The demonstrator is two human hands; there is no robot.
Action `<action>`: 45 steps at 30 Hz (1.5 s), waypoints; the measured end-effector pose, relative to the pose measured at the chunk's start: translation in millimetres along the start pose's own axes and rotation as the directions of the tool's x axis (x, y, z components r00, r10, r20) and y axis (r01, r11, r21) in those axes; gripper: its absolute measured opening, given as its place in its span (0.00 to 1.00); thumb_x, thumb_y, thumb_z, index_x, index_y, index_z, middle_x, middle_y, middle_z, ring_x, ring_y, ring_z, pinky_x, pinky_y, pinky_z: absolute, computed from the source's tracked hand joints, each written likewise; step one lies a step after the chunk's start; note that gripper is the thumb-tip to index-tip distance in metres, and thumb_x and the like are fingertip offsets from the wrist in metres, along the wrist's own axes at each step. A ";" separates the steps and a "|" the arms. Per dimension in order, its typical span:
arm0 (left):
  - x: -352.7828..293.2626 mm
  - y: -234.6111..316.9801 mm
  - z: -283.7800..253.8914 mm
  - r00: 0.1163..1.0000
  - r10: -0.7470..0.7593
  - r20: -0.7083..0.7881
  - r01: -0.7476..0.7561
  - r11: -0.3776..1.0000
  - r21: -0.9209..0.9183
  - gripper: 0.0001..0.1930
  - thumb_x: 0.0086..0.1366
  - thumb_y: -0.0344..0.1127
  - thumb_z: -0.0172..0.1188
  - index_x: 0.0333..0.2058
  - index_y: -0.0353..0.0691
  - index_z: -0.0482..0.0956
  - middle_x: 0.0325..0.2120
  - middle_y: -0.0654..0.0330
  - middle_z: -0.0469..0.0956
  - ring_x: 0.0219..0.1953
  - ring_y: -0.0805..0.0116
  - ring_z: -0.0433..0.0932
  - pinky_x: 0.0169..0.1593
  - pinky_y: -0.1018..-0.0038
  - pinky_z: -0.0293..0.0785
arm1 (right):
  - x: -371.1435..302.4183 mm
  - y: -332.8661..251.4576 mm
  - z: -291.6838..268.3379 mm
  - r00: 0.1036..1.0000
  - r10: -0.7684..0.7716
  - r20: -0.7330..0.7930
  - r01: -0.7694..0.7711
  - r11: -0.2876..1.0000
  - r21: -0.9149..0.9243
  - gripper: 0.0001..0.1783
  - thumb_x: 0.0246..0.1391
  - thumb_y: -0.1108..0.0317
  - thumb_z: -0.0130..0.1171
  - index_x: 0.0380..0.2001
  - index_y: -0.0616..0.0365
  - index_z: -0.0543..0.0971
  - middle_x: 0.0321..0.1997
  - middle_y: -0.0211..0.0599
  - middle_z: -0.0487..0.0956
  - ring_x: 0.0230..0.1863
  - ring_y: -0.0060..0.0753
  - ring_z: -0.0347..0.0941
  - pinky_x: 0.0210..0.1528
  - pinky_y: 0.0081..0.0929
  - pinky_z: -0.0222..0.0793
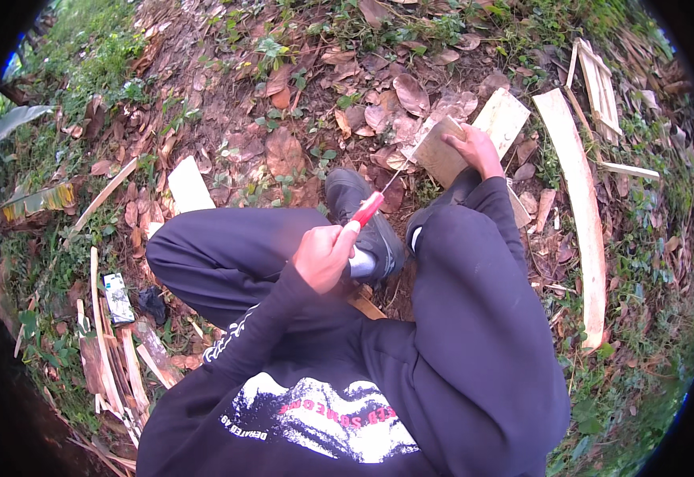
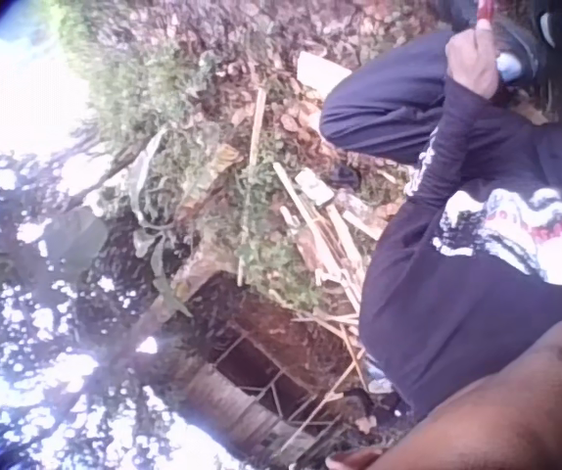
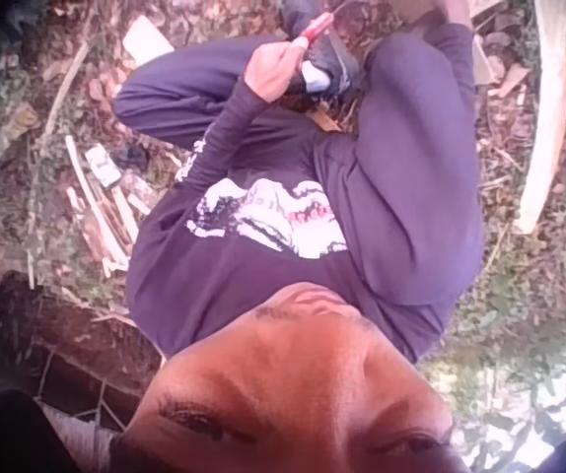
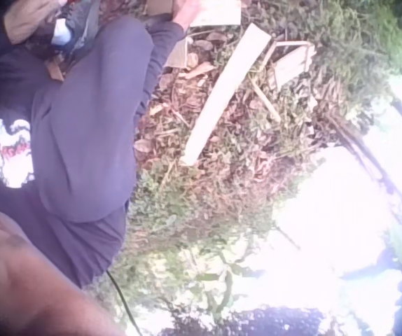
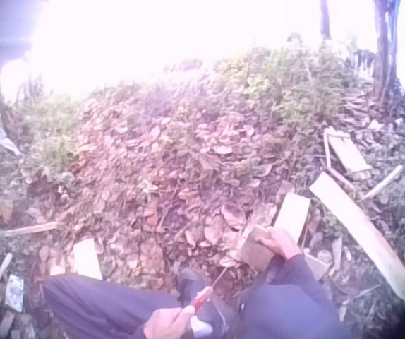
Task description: The person sits on the ground and uses a red-handled hand saw to cut a rectangular wooden plank. They hold the plank with one hand and saw with the other, periodically repositioning the wood and continuing the cut until the plank is separated into pieces.
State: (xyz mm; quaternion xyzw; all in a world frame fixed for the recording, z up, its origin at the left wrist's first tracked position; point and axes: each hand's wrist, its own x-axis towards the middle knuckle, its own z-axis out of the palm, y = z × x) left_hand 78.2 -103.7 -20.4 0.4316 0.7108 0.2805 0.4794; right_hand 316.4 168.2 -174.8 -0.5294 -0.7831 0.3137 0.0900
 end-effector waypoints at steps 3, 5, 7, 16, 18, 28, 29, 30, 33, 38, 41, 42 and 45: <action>11.8 19.1 -6.2 0.999 0.027 -0.024 -0.030 0.988 -0.153 0.25 0.73 0.47 0.48 0.20 0.36 0.72 0.13 0.70 0.66 0.17 0.83 0.61 0.22 0.81 0.56 | 7.5 -7.0 -19.2 1.000 0.027 -0.008 -0.028 0.998 -0.055 0.30 0.52 0.40 0.60 0.44 0.57 0.79 0.38 0.52 0.81 0.43 0.53 0.77 0.47 0.42 0.70; 31.9 34.2 2.1 0.996 0.073 -0.056 -0.085 0.963 -0.257 0.24 0.73 0.46 0.48 0.19 0.37 0.70 0.14 0.70 0.65 0.17 0.84 0.59 0.21 0.81 0.53 | 8.1 -7.2 -24.8 0.999 0.028 -0.024 -0.030 0.997 -0.075 0.29 0.52 0.41 0.61 0.45 0.55 0.79 0.38 0.52 0.82 0.44 0.54 0.78 0.47 0.44 0.71; 62.5 36.8 16.6 0.981 0.159 -0.111 -0.184 0.940 -0.288 0.24 0.73 0.45 0.48 0.19 0.37 0.71 0.13 0.70 0.65 0.16 0.84 0.60 0.20 0.81 0.54 | 8.6 -3.7 -17.2 0.999 -0.006 -0.051 0.004 0.998 -0.056 0.29 0.52 0.41 0.61 0.45 0.55 0.79 0.37 0.52 0.82 0.43 0.54 0.78 0.47 0.44 0.71; 175.2 5.6 77.0 0.969 0.202 -0.145 -0.217 0.971 -0.098 0.27 0.70 0.49 0.50 0.16 0.36 0.75 0.10 0.65 0.69 0.15 0.77 0.67 0.22 0.73 0.64 | 14.5 2.5 2.8 1.000 0.024 -0.019 -0.025 0.999 -0.047 0.34 0.51 0.39 0.60 0.43 0.64 0.78 0.39 0.58 0.80 0.46 0.56 0.77 0.49 0.45 0.70; 184.4 3.0 81.9 0.974 0.189 -0.124 -0.200 0.976 -0.086 0.28 0.70 0.50 0.50 0.16 0.35 0.75 0.10 0.64 0.69 0.15 0.75 0.68 0.23 0.72 0.64 | 21.4 9.6 5.0 0.999 0.034 -0.004 -0.034 0.998 -0.060 0.33 0.51 0.39 0.60 0.42 0.63 0.78 0.39 0.57 0.80 0.46 0.55 0.77 0.49 0.44 0.70; 149.5 -31.1 81.0 0.979 0.190 -0.068 -0.185 0.980 0.069 0.28 0.71 0.51 0.48 0.17 0.34 0.76 0.11 0.62 0.71 0.16 0.73 0.69 0.24 0.70 0.66 | 15.9 18.0 16.1 0.999 0.031 -0.006 -0.031 0.999 0.031 0.32 0.51 0.40 0.60 0.42 0.60 0.79 0.40 0.54 0.80 0.46 0.54 0.76 0.49 0.43 0.69; 132.6 -34.5 73.5 0.979 0.202 -0.040 -0.200 0.979 0.049 0.28 0.71 0.50 0.47 0.18 0.34 0.76 0.11 0.62 0.71 0.16 0.73 0.69 0.24 0.71 0.66 | 16.3 21.8 17.1 0.999 0.017 -0.042 -0.016 0.999 0.027 0.32 0.51 0.40 0.60 0.42 0.60 0.79 0.41 0.54 0.80 0.46 0.54 0.76 0.49 0.43 0.69; 109.4 -35.2 64.0 0.994 0.112 -0.016 -0.112 0.994 -0.005 0.28 0.72 0.50 0.47 0.18 0.34 0.75 0.11 0.63 0.70 0.16 0.75 0.68 0.23 0.73 0.65 | 18.4 24.5 19.0 0.997 -0.001 -0.076 0.003 1.000 0.025 0.32 0.51 0.40 0.60 0.43 0.60 0.79 0.41 0.54 0.80 0.46 0.54 0.76 0.49 0.43 0.69; 37.4 -33.7 32.8 1.000 0.013 0.011 -0.012 0.998 -0.056 0.27 0.72 0.49 0.47 0.19 0.35 0.73 0.11 0.66 0.67 0.16 0.79 0.66 0.22 0.77 0.63 | 20.0 16.1 13.2 0.999 -0.008 -0.041 0.010 0.999 0.050 0.32 0.51 0.39 0.60 0.43 0.60 0.79 0.42 0.54 0.80 0.47 0.53 0.76 0.50 0.43 0.69; -28.5 -22.1 4.0 0.988 -0.150 0.029 0.152 0.984 -0.092 0.24 0.73 0.46 0.48 0.20 0.35 0.72 0.14 0.67 0.68 0.17 0.82 0.64 0.22 0.80 0.59 | 5.3 0.1 2.5 0.998 0.042 0.050 -0.042 0.999 0.010 0.32 0.51 0.40 0.60 0.43 0.59 0.79 0.41 0.54 0.80 0.47 0.54 0.76 0.50 0.43 0.70; -25.0 -2.2 -1.6 0.998 -0.062 -0.026 0.058 0.990 -0.130 0.24 0.73 0.46 0.48 0.20 0.36 0.72 0.14 0.68 0.68 0.16 0.82 0.63 0.22 0.80 0.58 | 1.2 4.8 5.5 0.999 0.035 0.013 -0.035 0.999 0.010 0.32 0.51 0.39 0.60 0.43 0.60 0.79 0.40 0.54 0.81 0.46 0.55 0.77 0.50 0.43 0.70; -15.3 6.9 -0.2 0.999 -0.003 -0.032 -0.002 0.987 -0.160 0.24 0.72 0.46 0.48 0.19 0.36 0.71 0.13 0.68 0.67 0.17 0.83 0.62 0.22 0.80 0.58 | 3.0 6.4 3.9 1.000 0.022 0.007 -0.022 1.000 -0.001 0.33 0.51 0.39 0.61 0.43 0.61 0.79 0.40 0.54 0.81 0.46 0.55 0.77 0.50 0.43 0.70; 31.3 10.0 22.7 0.989 0.129 -0.069 -0.140 0.975 -0.173 0.24 0.72 0.46 0.49 0.19 0.37 0.71 0.13 0.69 0.67 0.16 0.82 0.63 0.22 0.80 0.59 | 3.2 4.3 -1.7 0.998 0.050 0.027 -0.049 0.999 -0.018 0.34 0.50 0.39 0.61 0.45 0.62 0.78 0.40 0.56 0.81 0.46 0.55 0.77 0.51 0.43 0.70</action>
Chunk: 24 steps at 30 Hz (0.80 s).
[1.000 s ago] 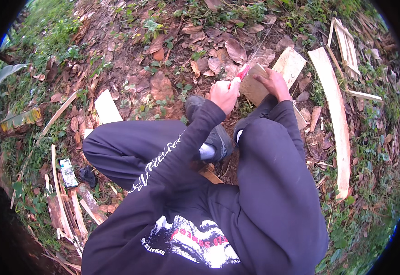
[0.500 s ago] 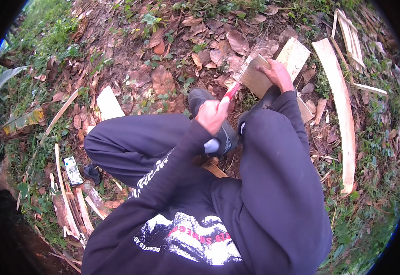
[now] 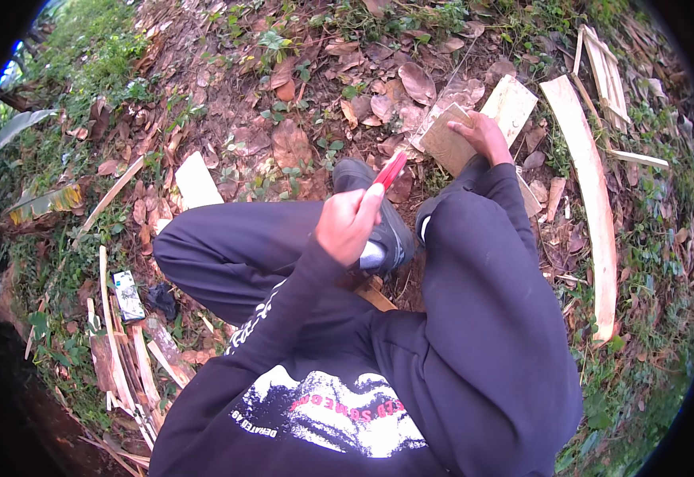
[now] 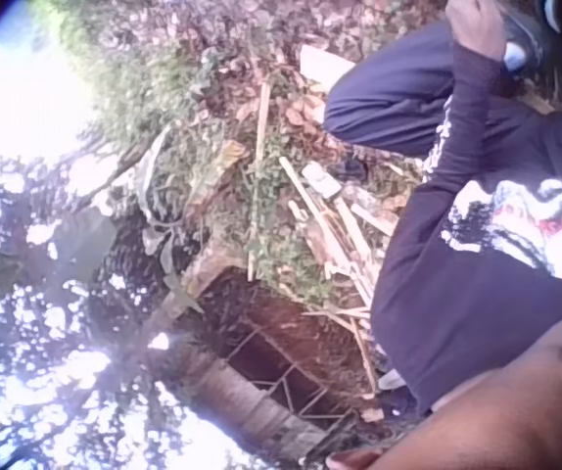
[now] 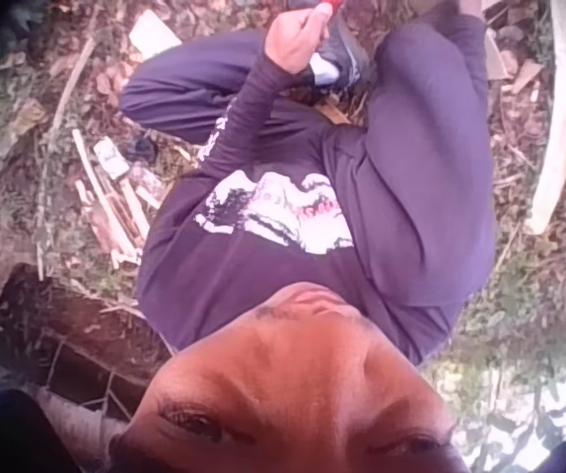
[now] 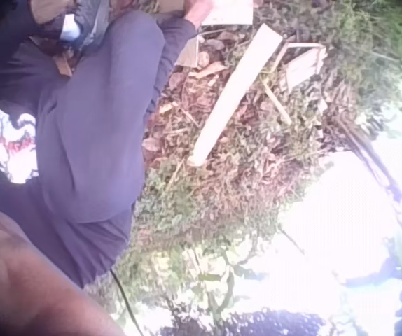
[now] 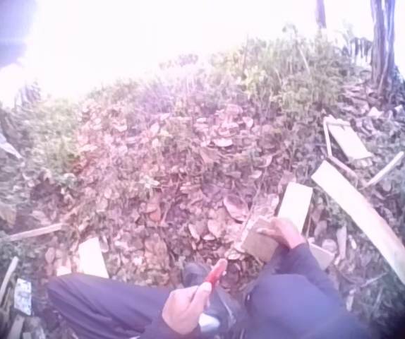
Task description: The person sits on the ground and uses a red-handled hand saw to cut a rectangular wooden plank. They hold the plank with one hand and saw with the other, periodically repositioning the wood and continuing the cut until the plank is separated into pieces.
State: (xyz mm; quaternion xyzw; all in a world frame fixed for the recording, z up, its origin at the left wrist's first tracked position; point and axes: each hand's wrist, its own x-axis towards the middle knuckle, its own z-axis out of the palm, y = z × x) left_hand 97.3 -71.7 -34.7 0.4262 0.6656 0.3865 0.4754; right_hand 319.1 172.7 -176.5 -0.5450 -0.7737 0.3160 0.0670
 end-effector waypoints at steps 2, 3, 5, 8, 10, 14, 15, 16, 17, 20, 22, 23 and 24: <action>34.4 -3.1 18.2 1.000 0.017 0.004 -0.017 0.999 0.031 0.25 0.72 0.46 0.49 0.18 0.36 0.72 0.12 0.68 0.67 0.16 0.80 0.65 0.22 0.78 0.61 | -2.1 0.2 -2.3 1.000 0.018 -0.018 -0.017 1.000 0.016 0.35 0.50 0.39 0.61 0.45 0.62 0.78 0.41 0.57 0.80 0.47 0.55 0.76 0.51 0.43 0.70; 52.1 -4.6 26.6 1.000 0.012 0.001 -0.012 0.998 0.060 0.25 0.71 0.47 0.49 0.19 0.33 0.74 0.13 0.60 0.71 0.18 0.72 0.70 0.26 0.72 0.65 | -2.3 0.1 -0.6 0.999 0.011 -0.041 -0.010 0.999 0.038 0.35 0.50 0.39 0.61 0.45 0.63 0.78 0.41 0.58 0.80 0.47 0.55 0.76 0.51 0.43 0.70; 83.4 -9.0 45.4 1.000 0.012 -0.007 -0.011 0.994 0.106 0.26 0.69 0.47 0.49 0.20 0.30 0.77 0.14 0.51 0.75 0.20 0.60 0.77 0.30 0.64 0.71 | 0.6 4.3 2.9 0.998 0.009 -0.056 -0.007 0.999 0.043 0.34 0.50 0.40 0.61 0.45 0.62 0.78 0.41 0.58 0.80 0.47 0.55 0.76 0.51 0.44 0.70; 121.6 -19.3 68.6 0.991 0.106 -0.076 -0.094 0.985 0.143 0.28 0.68 0.50 0.49 0.17 0.33 0.78 0.11 0.57 0.73 0.17 0.68 0.73 0.28 0.68 0.69 | 7.8 7.9 5.9 1.000 0.005 -0.029 -0.005 1.000 0.012 0.33 0.51 0.41 0.61 0.45 0.61 0.78 0.41 0.56 0.80 0.47 0.55 0.76 0.51 0.44 0.70; 144.6 -33.6 73.8 0.990 0.127 -0.057 -0.115 0.977 0.179 0.28 0.68 0.51 0.48 0.17 0.33 0.78 0.11 0.57 0.73 0.17 0.68 0.73 0.28 0.68 0.69 | 13.2 1.0 3.6 1.000 -0.004 -0.009 0.004 1.000 0.003 0.32 0.51 0.41 0.61 0.45 0.60 0.79 0.41 0.55 0.80 0.47 0.55 0.76 0.50 0.43 0.70; 147.3 -36.3 71.9 1.000 0.025 -0.002 -0.024 0.983 0.180 0.28 0.69 0.51 0.49 0.17 0.33 0.77 0.11 0.59 0.72 0.16 0.69 0.71 0.27 0.69 0.68 | 15.0 4.7 4.3 0.999 -0.007 -0.048 0.009 0.999 0.035 0.30 0.50 0.41 0.61 0.43 0.59 0.80 0.41 0.54 0.80 0.47 0.54 0.76 0.50 0.43 0.70; 138.3 -38.6 71.0 1.000 -0.029 0.003 0.029 0.989 0.148 0.29 0.70 0.51 0.49 0.16 0.33 0.76 0.10 0.61 0.70 0.15 0.72 0.69 0.24 0.70 0.66 | 13.9 7.9 5.4 0.999 -0.008 -0.049 0.009 0.999 0.039 0.30 0.50 0.41 0.61 0.42 0.59 0.80 0.41 0.55 0.80 0.47 0.54 0.76 0.50 0.43 0.70; 126.4 -45.4 68.9 1.000 0.000 0.000 0.000 0.985 0.173 0.29 0.70 0.50 0.48 0.16 0.34 0.76 0.10 0.62 0.70 0.15 0.73 0.69 0.24 0.71 0.65 | 13.0 11.1 7.0 0.999 -0.008 -0.049 0.010 0.999 0.043 0.31 0.50 0.41 0.61 0.42 0.59 0.80 0.41 0.55 0.80 0.47 0.54 0.76 0.50 0.44 0.70; 113.5 -52.5 65.5 0.999 0.036 0.002 -0.035 0.979 0.201 0.29 0.70 0.50 0.48 0.16 0.34 0.75 0.10 0.63 0.69 0.15 0.74 0.68 0.23 0.72 0.65 | 13.0 14.5 6.2 0.999 -0.007 -0.050 0.009 0.999 0.033 0.31 0.50 0.41 0.61 0.42 0.59 0.79 0.41 0.55 0.80 0.47 0.54 0.76 0.50 0.44 0.70; 56.3 -55.7 40.1 0.993 -0.107 0.045 0.101 0.986 0.133 0.27 0.70 0.47 0.49 0.20 0.28 0.75 0.13 0.49 0.72 0.17 0.60 0.73 0.27 0.63 0.68 | 16.0 23.5 13.5 0.997 -0.030 -0.075 0.031 0.999 0.011 0.32 0.50 0.40 0.60 0.42 0.59 0.79 0.41 0.55 0.80 0.47 0.54 0.76 0.50 0.44 0.70; 12.6 -56.6 22.7 0.985 -0.164 0.059 0.154 0.978 0.143 0.27 0.73 0.48 0.47 0.19 0.35 0.73 0.12 0.65 0.69 0.16 0.78 0.66 0.23 0.77 0.63 | 22.5 27.5 20.4 0.989 -0.071 -0.133 0.069 0.997 -0.018 0.32 0.50 0.39 0.60 0.43 0.59 0.79 0.41 0.54 0.80 0.47 0.54 0.76 0.50 0.44 0.70; 3.8 -59.3 19.8 0.987 -0.153 0.038 0.146 0.977 0.158 0.27 0.73 0.48 0.47 0.19 0.34 0.73 0.12 0.65 0.69 0.16 0.78 0.66 0.23 0.77 0.63 | 24.7 21.6 20.8 0.993 -0.050 -0.105 0.046 0.998 -0.036 0.33 0.50 0.38 0.59 0.43 0.59 0.79 0.42 0.54 0.80 0.48 0.54 0.76 0.50 0.44 0.70; -2.9 -62.6 17.8 0.990 -0.142 0.018 0.137 0.975 0.174 0.26 0.73 0.48 0.47 0.19 0.34 0.73 0.12 0.65 0.69 0.16 0.78 0.66 0.23 0.77 0.63 | 23.0 19.9 16.5 0.998 -0.031 -0.053 0.030 0.999 -0.029 0.33 0.50 0.38 0.59 0.44 0.59 0.79 0.43 0.54 0.80 0.48 0.54 0.76 0.51 0.43 0.70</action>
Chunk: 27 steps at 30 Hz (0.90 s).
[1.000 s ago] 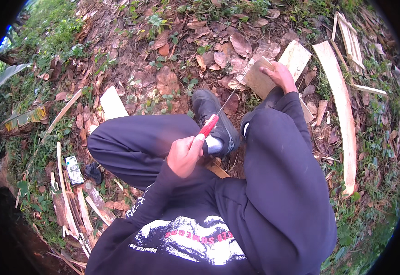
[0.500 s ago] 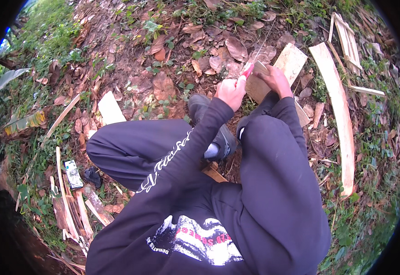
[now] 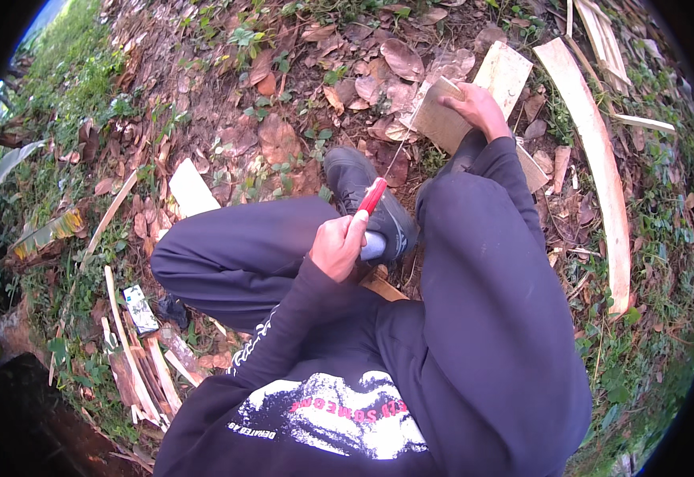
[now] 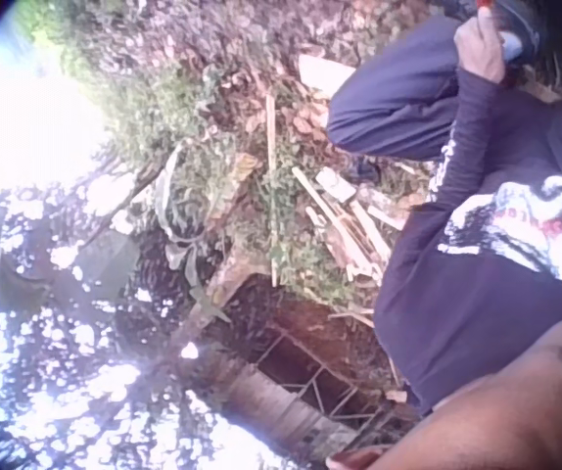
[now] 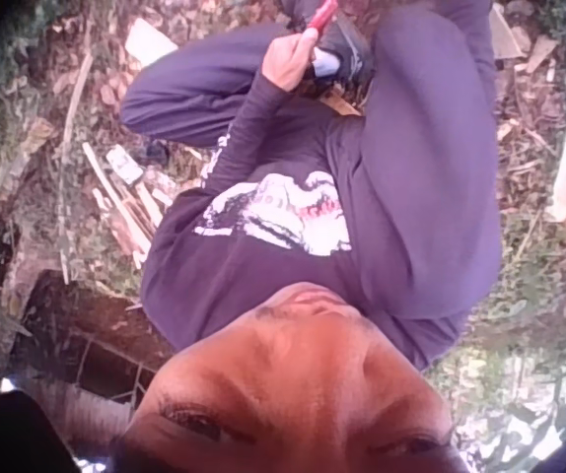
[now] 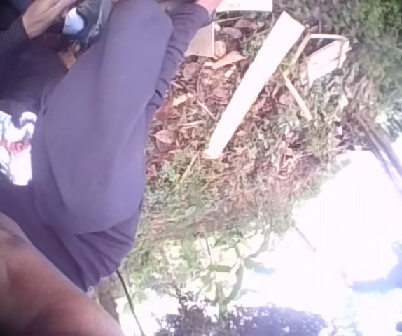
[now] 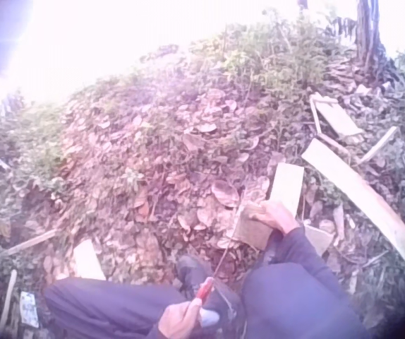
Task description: The person sits on the ground and uses a red-handled hand saw to cut a rectangular wooden plank. They hold the plank with one hand and saw with the other, periodically repositioning the wood and continuing the cut until the plank is separated into pieces.
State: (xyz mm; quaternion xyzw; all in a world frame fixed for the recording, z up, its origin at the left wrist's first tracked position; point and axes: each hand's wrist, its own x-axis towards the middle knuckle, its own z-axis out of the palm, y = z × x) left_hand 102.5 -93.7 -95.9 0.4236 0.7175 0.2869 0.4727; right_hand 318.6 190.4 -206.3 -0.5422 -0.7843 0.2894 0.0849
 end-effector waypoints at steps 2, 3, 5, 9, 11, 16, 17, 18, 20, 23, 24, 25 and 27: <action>-5.0 -6.7 -0.4 0.999 0.035 -0.029 -0.035 0.999 0.026 0.26 0.72 0.48 0.48 0.19 0.34 0.74 0.12 0.65 0.69 0.16 0.78 0.67 0.23 0.77 0.63 | -3.5 -4.4 -17.0 0.994 0.034 0.104 -0.035 0.999 0.008 0.33 0.51 0.38 0.58 0.45 0.58 0.79 0.44 0.55 0.80 0.48 0.55 0.76 0.51 0.43 0.70; -6.3 -9.7 1.4 0.997 0.062 -0.036 -0.061 0.997 0.036 0.26 0.72 0.48 0.48 0.19 0.34 0.74 0.12 0.65 0.69 0.16 0.78 0.67 0.23 0.77 0.63 | -4.4 -0.8 -13.0 0.992 0.019 0.123 -0.020 1.000 0.008 0.33 0.52 0.38 0.57 0.45 0.60 0.78 0.44 0.56 0.79 0.48 0.56 0.75 0.51 0.43 0.70; -8.8 -6.2 -2.1 0.997 0.058 -0.046 -0.056 0.997 0.059 0.26 0.72 0.48 0.48 0.20 0.34 0.75 0.12 0.65 0.69 0.17 0.79 0.67 0.23 0.77 0.63 | -0.4 -1.3 -7.3 0.995 0.010 0.104 -0.004 0.999 -0.054 0.34 0.52 0.38 0.57 0.44 0.61 0.78 0.44 0.57 0.79 0.48 0.57 0.75 0.51 0.44 0.69; 5.2 5.0 -2.4 0.999 0.045 -0.006 -0.045 0.994 -0.100 0.26 0.72 0.48 0.49 0.20 0.34 0.74 0.12 0.66 0.69 0.17 0.80 0.66 0.23 0.77 0.63 | -10.9 -6.0 -5.8 0.999 0.014 0.038 -0.011 0.998 -0.065 0.34 0.52 0.39 0.57 0.42 0.63 0.77 0.42 0.59 0.79 0.47 0.58 0.75 0.51 0.45 0.69; 23.3 28.4 -3.4 0.998 0.055 0.035 -0.052 0.996 -0.071 0.26 0.72 0.48 0.48 0.19 0.34 0.74 0.12 0.65 0.69 0.17 0.79 0.67 0.23 0.77 0.64 | -18.4 -15.0 -10.1 0.999 0.032 0.015 -0.032 0.999 -0.015 0.33 0.52 0.40 0.58 0.42 0.63 0.76 0.42 0.60 0.79 0.47 0.57 0.75 0.51 0.45 0.69; 80.2 42.8 15.2 0.995 0.095 -0.011 -0.095 0.995 -0.017 0.28 0.70 0.50 0.47 0.19 0.32 0.77 0.12 0.61 0.72 0.17 0.72 0.72 0.25 0.72 0.67 | -34.8 -32.8 -5.1 0.972 -0.025 -0.233 0.028 1.000 0.010 0.27 0.51 0.47 0.64 0.38 0.63 0.72 0.36 0.58 0.79 0.44 0.59 0.75 0.47 0.46 0.69; 79.3 43.5 15.2 0.995 0.103 -0.010 -0.104 0.994 -0.023 0.28 0.70 0.50 0.47 0.19 0.32 0.76 0.12 0.61 0.71 0.17 0.73 0.71 0.25 0.73 0.66 | -35.1 -28.3 -5.1 0.967 -0.064 -0.247 0.080 0.995 0.059 0.27 0.51 0.49 0.64 0.38 0.63 0.72 0.35 0.57 0.79 0.42 0.60 0.75 0.46 0.48 0.68; 75.1 43.5 15.7 0.994 0.111 -0.011 -0.112 0.993 -0.029 0.28 0.71 0.50 0.47 0.19 0.33 0.76 0.12 0.62 0.71 0.17 0.74 0.71 0.25 0.73 0.66 | -32.4 -25.3 -5.4 0.971 -0.068 -0.230 0.078 0.996 0.034 0.27 0.51 0.49 0.64 0.39 0.63 0.72 0.35 0.57 0.79 0.43 0.60 0.75 0.45 0.48 0.68; 59.6 39.3 12.5 0.996 0.093 -0.007 -0.093 0.995 -0.044 0.28 0.71 0.49 0.48 0.18 0.33 0.75 0.11 0.63 0.70 0.17 0.75 0.69 0.24 0.74 0.65 | -29.1 -21.5 -4.8 0.980 -0.069 -0.189 0.069 0.998 -0.009 0.27 0.51 0.49 0.64 0.41 0.62 0.72 0.37 0.56 0.80 0.43 0.61 0.75 0.45 0.48 0.67; 17.2 24.6 -12.2 0.999 0.033 0.027 -0.031 0.997 -0.071 0.27 0.72 0.49 0.47 0.18 0.34 0.74 0.11 0.65 0.67 0.16 0.78 0.65 0.24 0.76 0.63 | -22.1 -9.5 -2.2 0.983 -0.099 -0.155 0.104 0.994 0.027 0.26 0.53 0.48 0.61 0.43 0.60 0.72 0.41 0.58 0.79 0.45 0.62 0.74 0.47 0.48 0.68; 4.5 20.2 -18.0 0.999 0.017 0.035 -0.014 0.996 -0.085 0.27 0.72 0.49 0.47 0.18 0.34 0.73 0.11 0.66 0.66 0.16 0.79 0.64 0.23 0.77 0.62 | -19.3 -6.6 -1.0 0.989 -0.075 -0.130 0.076 0.997 0.008 0.26 0.55 0.47 0.59 0.44 0.60 0.73 0.42 0.59 0.79 0.46 0.62 0.74 0.48 0.48 0.68; -2.4 20.5 -20.6 1.000 0.019 0.016 -0.019 0.999 -0.027 0.28 0.72 0.49 0.47 0.18 0.34 0.73 0.11 0.65 0.67 0.16 0.78 0.65 0.23 0.76 0.62 | -16.2 -4.3 0.5 0.993 -0.049 -0.106 0.047 0.999 -0.012 0.26 0.56 0.46 0.58 0.44 0.59 0.73 0.43 0.59 0.79 0.46 0.61 0.74 0.49 0.48 0.68; -12.1 25.0 -25.5 0.999 0.025 -0.024 -0.023 0.996 0.087 0.28 0.72 0.49 0.47 0.18 0.33 0.74 0.11 0.63 0.68 0.16 0.76 0.66 0.24 0.74 0.63 | -7.5 0.1 3.0 0.999 0.003 -0.040 -0.005 0.999 -0.043 0.30 0.60 0.42 0.50 0.46 0.60 0.74 0.46 0.61 0.78 0.49 0.60 0.74 0.53 0.47 0.68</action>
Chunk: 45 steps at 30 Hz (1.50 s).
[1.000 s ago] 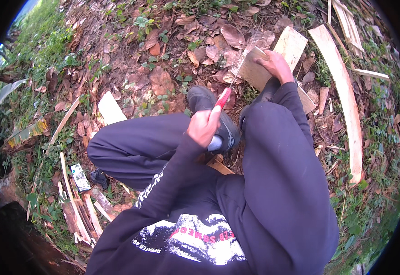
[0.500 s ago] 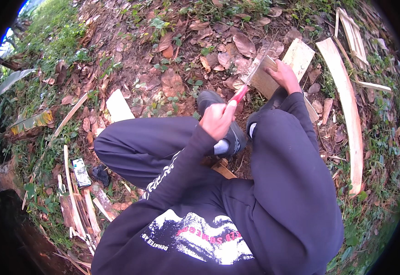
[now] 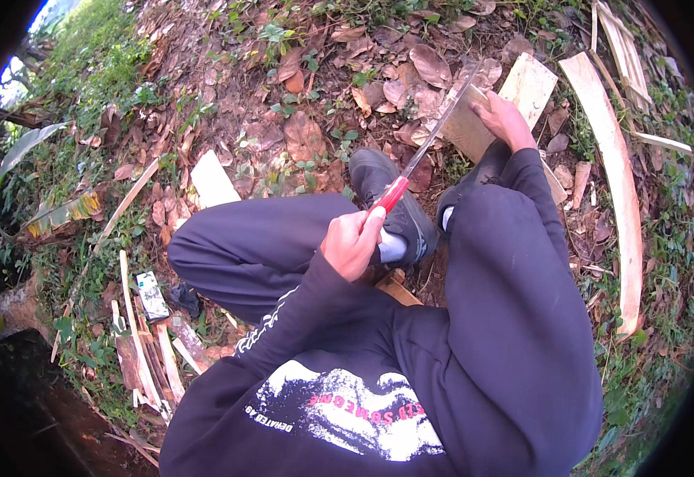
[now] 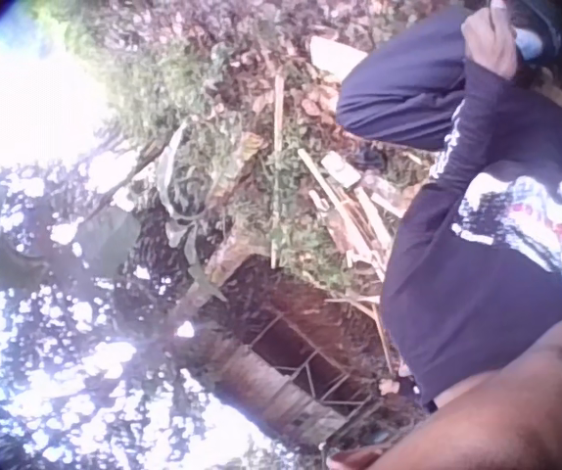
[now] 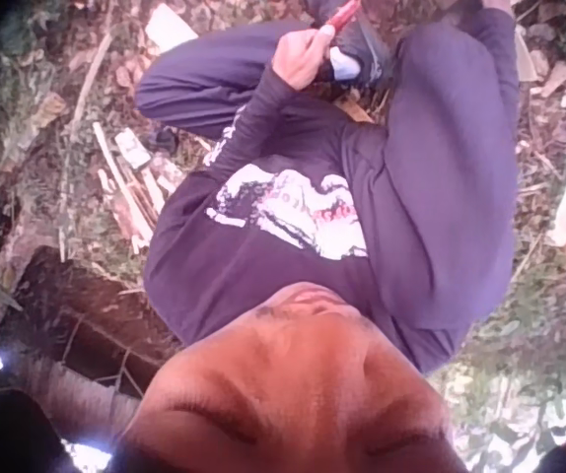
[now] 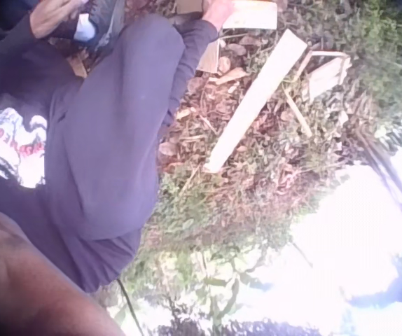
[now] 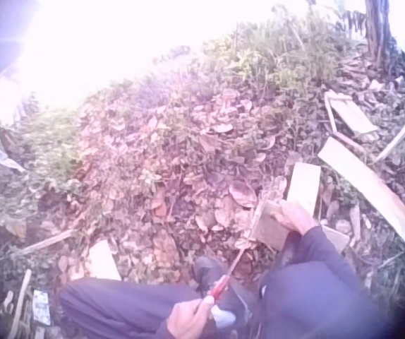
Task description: The person sits on the ground and uses a red-handled hand saw to cut a rectangular wooden plank. They hold the plank with one hand and saw with the other, periodically repositioning the wood and continuing the cut until the plank is separated into pieces.
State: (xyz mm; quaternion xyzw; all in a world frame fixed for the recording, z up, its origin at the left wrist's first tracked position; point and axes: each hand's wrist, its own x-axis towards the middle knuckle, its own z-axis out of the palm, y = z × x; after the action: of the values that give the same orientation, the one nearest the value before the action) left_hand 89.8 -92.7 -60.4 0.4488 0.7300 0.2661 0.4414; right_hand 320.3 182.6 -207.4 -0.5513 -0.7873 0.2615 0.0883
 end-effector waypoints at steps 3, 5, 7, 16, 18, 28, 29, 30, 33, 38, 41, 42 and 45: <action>42.1 15.0 18.8 0.998 0.057 0.025 -0.057 0.998 0.012 0.26 0.70 0.46 0.48 0.21 0.29 0.77 0.14 0.46 0.73 0.19 0.54 0.76 0.28 0.63 0.70 | 3.0 1.1 2.1 0.997 0.034 0.063 -0.031 0.998 -0.059 0.32 0.60 0.40 0.49 0.47 0.63 0.73 0.46 0.61 0.78 0.49 0.60 0.74 0.53 0.47 0.68; 91.3 22.8 47.3 0.992 0.122 -0.027 -0.122 0.992 0.014 0.25 0.70 0.45 0.48 0.22 0.28 0.76 0.15 0.41 0.72 0.22 0.45 0.77 0.29 0.59 0.70 | 4.7 4.6 6.5 0.997 0.057 0.058 -0.053 0.997 -0.056 0.33 0.60 0.41 0.50 0.46 0.64 0.74 0.45 0.61 0.78 0.49 0.61 0.74 0.52 0.47 0.68; 140.9 15.0 68.1 0.976 0.191 -0.104 -0.184 0.980 0.070 0.29 0.71 0.49 0.47 0.18 0.31 0.75 0.11 0.54 0.71 0.16 0.64 0.72 0.26 0.67 0.68 | 8.3 -2.1 8.8 0.998 0.047 0.051 -0.045 0.998 -0.031 0.33 0.60 0.41 0.50 0.45 0.65 0.74 0.44 0.61 0.78 0.49 0.61 0.74 0.52 0.47 0.68; 45.4 0.0 24.0 0.998 -0.042 0.040 0.044 0.999 -0.030 0.28 0.72 0.48 0.48 0.17 0.34 0.73 0.11 0.65 0.68 0.17 0.79 0.66 0.23 0.75 0.62 | 26.5 17.3 8.4 0.999 0.037 0.005 -0.037 0.999 0.013 0.30 0.61 0.43 0.49 0.47 0.62 0.74 0.44 0.61 0.78 0.48 0.60 0.74 0.51 0.45 0.68; 77.7 18.5 34.5 0.994 0.054 0.092 -0.051 0.998 -0.038 0.28 0.72 0.47 0.47 0.17 0.33 0.73 0.10 0.64 0.67 0.16 0.77 0.66 0.22 0.74 0.62 | 33.0 29.8 6.5 0.999 0.040 -0.018 -0.040 0.999 -0.015 0.30 0.62 0.43 0.49 0.47 0.63 0.74 0.43 0.61 0.78 0.48 0.60 0.74 0.51 0.44 0.68; 71.0 4.5 44.6 0.989 -0.107 0.106 0.122 0.982 -0.141 0.27 0.71 0.48 0.49 0.18 0.32 0.75 0.11 0.63 0.68 0.16 0.77 0.65 0.23 0.74 0.62 | 27.6 50.1 16.8 0.999 0.036 0.028 -0.036 0.999 0.012 0.32 0.61 0.40 0.49 0.51 0.59 0.74 0.44 0.59 0.78 0.49 0.59 0.74 0.52 0.46 0.69; 60.5 2.7 37.8 0.981 -0.160 0.111 0.179 0.967 -0.184 0.28 0.71 0.48 0.49 0.17 0.34 0.74 0.10 0.65 0.66 0.16 0.79 0.64 0.22 0.75 0.61 | 30.8 51.7 15.7 0.999 0.040 0.034 -0.040 0.999 -0.004 0.32 0.61 0.40 0.49 0.50 0.60 0.74 0.44 0.60 0.78 0.49 0.59 0.74 0.51 0.46 0.69; 60.6 2.4 40.6 0.982 -0.150 0.117 0.168 0.972 -0.166 0.28 0.71 0.48 0.49 0.16 0.34 0.74 0.10 0.65 0.66 0.16 0.79 0.64 0.22 0.75 0.61 | 32.5 52.0 15.1 0.998 0.045 0.039 -0.044 0.999 -0.021 0.32 0.61 0.40 0.48 0.49 0.60 0.74 0.44 0.60 0.78 0.49 0.59 0.74 0.51 0.46 0.69; 86.7 9.6 55.2 0.993 -0.062 0.102 0.073 0.991 -0.109 0.28 0.71 0.48 0.48 0.17 0.33 0.74 0.10 0.64 0.67 0.15 0.77 0.65 0.22 0.74 0.61 | 28.9 57.4 22.2 0.999 0.053 -0.009 -0.054 0.999 -0.005 0.32 0.61 0.40 0.49 0.45 0.63 0.75 0.43 0.62 0.78 0.48 0.60 0.75 0.51 0.48 0.69; 135.4 55.2 70.2 0.996 0.036 0.078 -0.031 0.997 -0.067 0.28 0.70 0.50 0.49 0.17 0.33 0.75 0.10 0.62 0.69 0.13 0.76 0.66 0.20 0.75 0.61 | 22.3 49.7 0.3 0.994 0.102 -0.024 -0.101 0.994 0.036 0.34 0.60 0.39 0.50 0.47 0.64 0.76 0.44 0.62 0.78 0.50 0.59 0.75 0.52 0.46 0.70; 94.5 36.4 48.2 0.980 -0.147 0.137 0.176 0.955 -0.236 0.26 0.72 0.47 0.49 0.17 0.36 0.70 0.09 0.65 0.65 0.10 0.80 0.59 0.17 0.78 0.53 | 15.2 38.7 -4.8 0.991 0.127 0.049 -0.128 0.991 0.024 0.35 0.59 0.38 0.49 0.47 0.64 0.76 0.46 0.62 0.78 0.51 0.59 0.74 0.53 0.46 0.69; 82.8 15.7 40.8 0.974 -0.137 0.178 0.193 0.917 -0.350 0.24 0.71 0.46 0.49 0.18 0.37 0.69 0.10 0.67 0.64 0.11 0.81 0.58 0.17 0.79 0.52 | 14.7 40.3 -5.5 0.996 0.091 0.009 -0.091 0.995 0.050 0.36 0.59 0.37 0.49 0.48 0.64 0.75 0.46 0.61 0.78 0.51 0.58 0.74 0.53 0.45 0.70; 49.6 26.1 13.7 0.948 -0.080 0.309 0.215 0.875 -0.433 0.13 0.65 0.39 0.54 0.25 0.36 0.70 0.15 0.71 0.62 0.18 0.83 0.58 0.25 0.83 0.53 | 22.3 44.6 -14.9 0.998 0.064 -0.016 -0.063 0.996 0.070 0.38 0.58 0.35 0.48 0.43 0.66 0.76 0.43 0.62 0.78 0.48 0.60 0.75 0.51 0.45 0.69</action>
State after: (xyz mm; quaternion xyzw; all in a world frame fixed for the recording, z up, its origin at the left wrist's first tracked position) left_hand 102.6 -36.8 -66.5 0.3067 0.6077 0.3306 0.6537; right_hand 355.0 219.0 -220.8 -0.5751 -0.7589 0.2864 0.1064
